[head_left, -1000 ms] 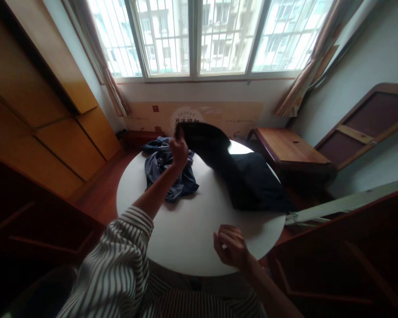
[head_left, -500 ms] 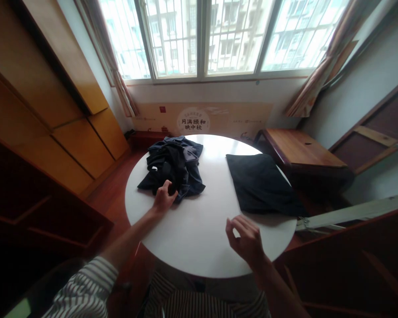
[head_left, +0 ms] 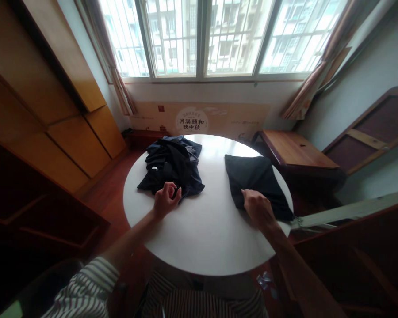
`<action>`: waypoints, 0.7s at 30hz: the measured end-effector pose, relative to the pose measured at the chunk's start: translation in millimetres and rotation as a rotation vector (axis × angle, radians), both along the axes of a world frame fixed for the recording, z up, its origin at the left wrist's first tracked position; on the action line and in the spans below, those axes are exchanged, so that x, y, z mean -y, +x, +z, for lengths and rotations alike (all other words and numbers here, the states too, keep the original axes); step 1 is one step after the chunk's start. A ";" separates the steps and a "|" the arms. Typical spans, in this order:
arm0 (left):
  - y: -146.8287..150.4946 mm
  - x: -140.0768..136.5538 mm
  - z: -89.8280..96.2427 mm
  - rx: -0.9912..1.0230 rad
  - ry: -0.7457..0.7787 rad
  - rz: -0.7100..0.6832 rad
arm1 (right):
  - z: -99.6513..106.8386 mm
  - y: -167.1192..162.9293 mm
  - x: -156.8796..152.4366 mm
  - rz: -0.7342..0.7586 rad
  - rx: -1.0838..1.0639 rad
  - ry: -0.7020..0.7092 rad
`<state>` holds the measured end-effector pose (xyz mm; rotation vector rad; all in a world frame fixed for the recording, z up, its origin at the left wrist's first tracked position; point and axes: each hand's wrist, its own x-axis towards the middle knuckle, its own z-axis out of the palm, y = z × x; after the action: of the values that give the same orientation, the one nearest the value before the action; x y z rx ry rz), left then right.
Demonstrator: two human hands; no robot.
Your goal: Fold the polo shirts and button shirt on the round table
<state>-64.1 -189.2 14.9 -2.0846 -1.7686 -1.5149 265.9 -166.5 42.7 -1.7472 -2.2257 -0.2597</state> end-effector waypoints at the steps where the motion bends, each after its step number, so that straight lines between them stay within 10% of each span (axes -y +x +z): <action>1: 6.4 -0.2 5.6 0.011 0.010 -0.041 | 1.2 -14.0 8.1 0.103 -0.005 0.024; 5: 57.8 -5.3 38.3 0.030 -0.056 -0.310 | -3.1 -78.1 55.5 0.541 -0.013 -0.021; 9: 128.8 -8.3 54.5 -0.192 -0.210 -0.678 | 2.4 -107.0 102.1 0.674 -0.072 -0.145; 14: 174.2 -9.9 24.7 -0.540 -0.426 -0.936 | 21.5 -72.6 124.5 0.810 -0.180 -0.224; 21: 170.4 -10.1 21.3 -0.262 -0.470 -1.000 | 33.2 -17.1 116.7 0.792 -0.584 0.193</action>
<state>106.4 -179.2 36.2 -3.5111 -1.0546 -0.8026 248.9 -283.1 75.9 -0.6227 -2.1373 0.1886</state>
